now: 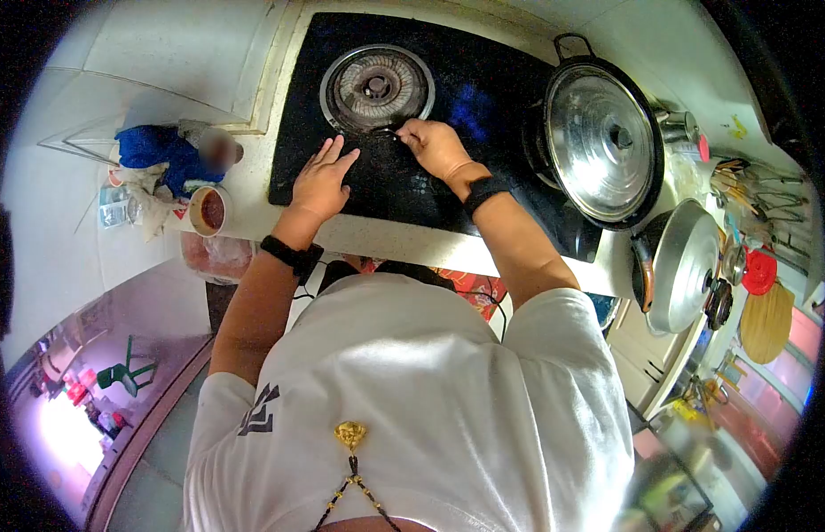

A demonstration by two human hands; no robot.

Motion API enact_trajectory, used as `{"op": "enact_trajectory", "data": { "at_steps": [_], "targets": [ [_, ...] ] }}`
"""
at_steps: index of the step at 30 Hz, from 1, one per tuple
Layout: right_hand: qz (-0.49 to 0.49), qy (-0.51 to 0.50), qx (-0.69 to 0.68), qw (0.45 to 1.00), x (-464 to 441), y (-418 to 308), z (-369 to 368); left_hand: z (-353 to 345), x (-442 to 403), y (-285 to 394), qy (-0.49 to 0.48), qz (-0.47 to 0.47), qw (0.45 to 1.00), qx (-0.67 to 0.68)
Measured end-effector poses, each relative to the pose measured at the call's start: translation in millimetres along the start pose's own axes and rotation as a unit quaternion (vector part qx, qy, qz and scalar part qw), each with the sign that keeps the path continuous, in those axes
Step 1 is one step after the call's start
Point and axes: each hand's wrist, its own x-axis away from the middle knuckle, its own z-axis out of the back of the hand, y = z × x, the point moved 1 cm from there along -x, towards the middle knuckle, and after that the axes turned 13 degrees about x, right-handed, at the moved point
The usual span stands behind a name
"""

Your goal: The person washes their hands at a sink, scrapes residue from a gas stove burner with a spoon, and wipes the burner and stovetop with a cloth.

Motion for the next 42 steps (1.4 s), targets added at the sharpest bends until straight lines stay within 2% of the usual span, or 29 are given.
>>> {"op": "enact_trajectory", "data": {
  "at_steps": [2,5,9,11,16,19,23,29,31,34,38,41,42],
  "targets": [
    [-0.021,-0.019,-0.072,0.997,3,1,0,0,0,-1,0.000,0.000,1.000,0.001],
    [-0.024,-0.015,-0.111,0.993,-1,0,5,-1,-1,-1,0.002,0.002,1.000,-0.005],
    [0.001,0.007,-0.049,0.999,-4,4,-8,-1,0,0,0.000,0.002,1.000,-0.001],
    [-0.027,-0.022,-0.109,0.993,-4,2,-8,-2,0,-3,0.004,-0.003,1.000,-0.006],
    [-0.026,-0.021,-0.120,0.992,-9,3,2,-2,0,-1,0.003,-0.003,1.000,-0.002],
    [0.013,0.002,-0.058,0.998,-12,-3,-9,-3,-1,-4,0.003,-0.005,1.000,-0.003],
    [-0.003,-0.047,-0.067,0.997,-1,-1,7,-2,0,-3,-0.010,0.001,1.000,-0.008],
    [-0.014,-0.016,-0.044,0.999,-3,10,31,-1,0,-1,-0.016,0.008,1.000,-0.010],
    [-0.033,-0.006,0.076,0.997,-3,11,31,1,-1,-1,-0.018,0.012,1.000,-0.013],
    [0.006,-0.009,0.028,1.000,1,9,24,0,0,-1,-0.029,0.005,0.999,-0.012],
    [-0.047,-0.019,-0.077,0.996,-3,10,24,-2,-1,-4,-0.015,0.000,1.000,-0.007],
    [-0.044,-0.003,-0.021,0.999,-3,10,13,-1,0,-5,-0.002,-0.006,1.000,0.009],
    [-0.030,-0.026,-0.027,0.999,-2,11,12,-1,-1,-4,-0.002,-0.005,1.000,0.012]
  ]
}}
